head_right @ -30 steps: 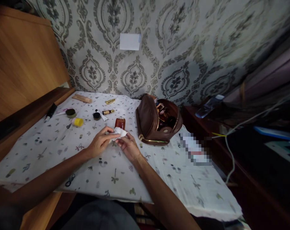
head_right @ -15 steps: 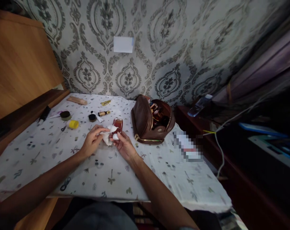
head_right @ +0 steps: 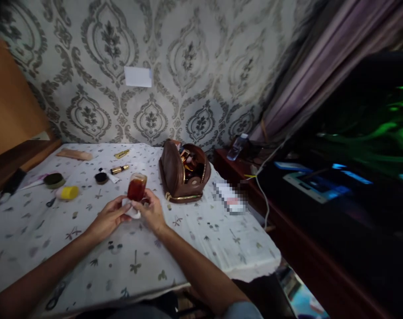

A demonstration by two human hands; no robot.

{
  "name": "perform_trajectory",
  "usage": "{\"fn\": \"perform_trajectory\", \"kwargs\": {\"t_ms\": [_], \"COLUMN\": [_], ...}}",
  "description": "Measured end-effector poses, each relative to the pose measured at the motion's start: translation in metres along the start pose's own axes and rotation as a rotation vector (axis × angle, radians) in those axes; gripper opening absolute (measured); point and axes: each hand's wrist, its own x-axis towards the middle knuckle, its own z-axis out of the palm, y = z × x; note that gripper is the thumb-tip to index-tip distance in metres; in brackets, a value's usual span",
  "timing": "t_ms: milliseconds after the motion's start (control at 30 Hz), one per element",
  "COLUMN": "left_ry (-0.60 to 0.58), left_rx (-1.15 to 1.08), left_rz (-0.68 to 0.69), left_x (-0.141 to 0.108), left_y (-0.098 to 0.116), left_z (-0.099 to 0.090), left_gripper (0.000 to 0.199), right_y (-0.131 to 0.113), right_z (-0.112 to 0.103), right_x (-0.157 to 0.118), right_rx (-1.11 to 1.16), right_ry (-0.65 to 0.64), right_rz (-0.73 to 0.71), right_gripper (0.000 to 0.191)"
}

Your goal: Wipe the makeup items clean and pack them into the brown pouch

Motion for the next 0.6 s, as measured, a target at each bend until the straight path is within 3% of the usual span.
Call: {"fn": "perform_trajectory", "kwargs": {"t_ms": [200,367,600], "left_ry": [-0.072,-0.110,-0.243], "left_rx": [-0.036,0.004,0.140], "left_rz": [-0.128,-0.229,-0.242], "left_x": [0.002,-0.004,-0.014], "left_y": [0.001,0.006,0.018], "left_z": [-0.001,0.001,0.007], "left_gripper": [0.045,0.044,0.042], "right_y": [-0.007,-0.011,-0.004], "right_z": [0.002,0.001,-0.011], "right_x": [-0.004,-0.007,0.000], "right_rx": [-0.103,-0.161,-0.056], "right_ry": [-0.082,-0.038,0.011], "right_rz": [-0.058,-0.101,-0.099], "right_gripper": [0.030,0.033,0.035]}}
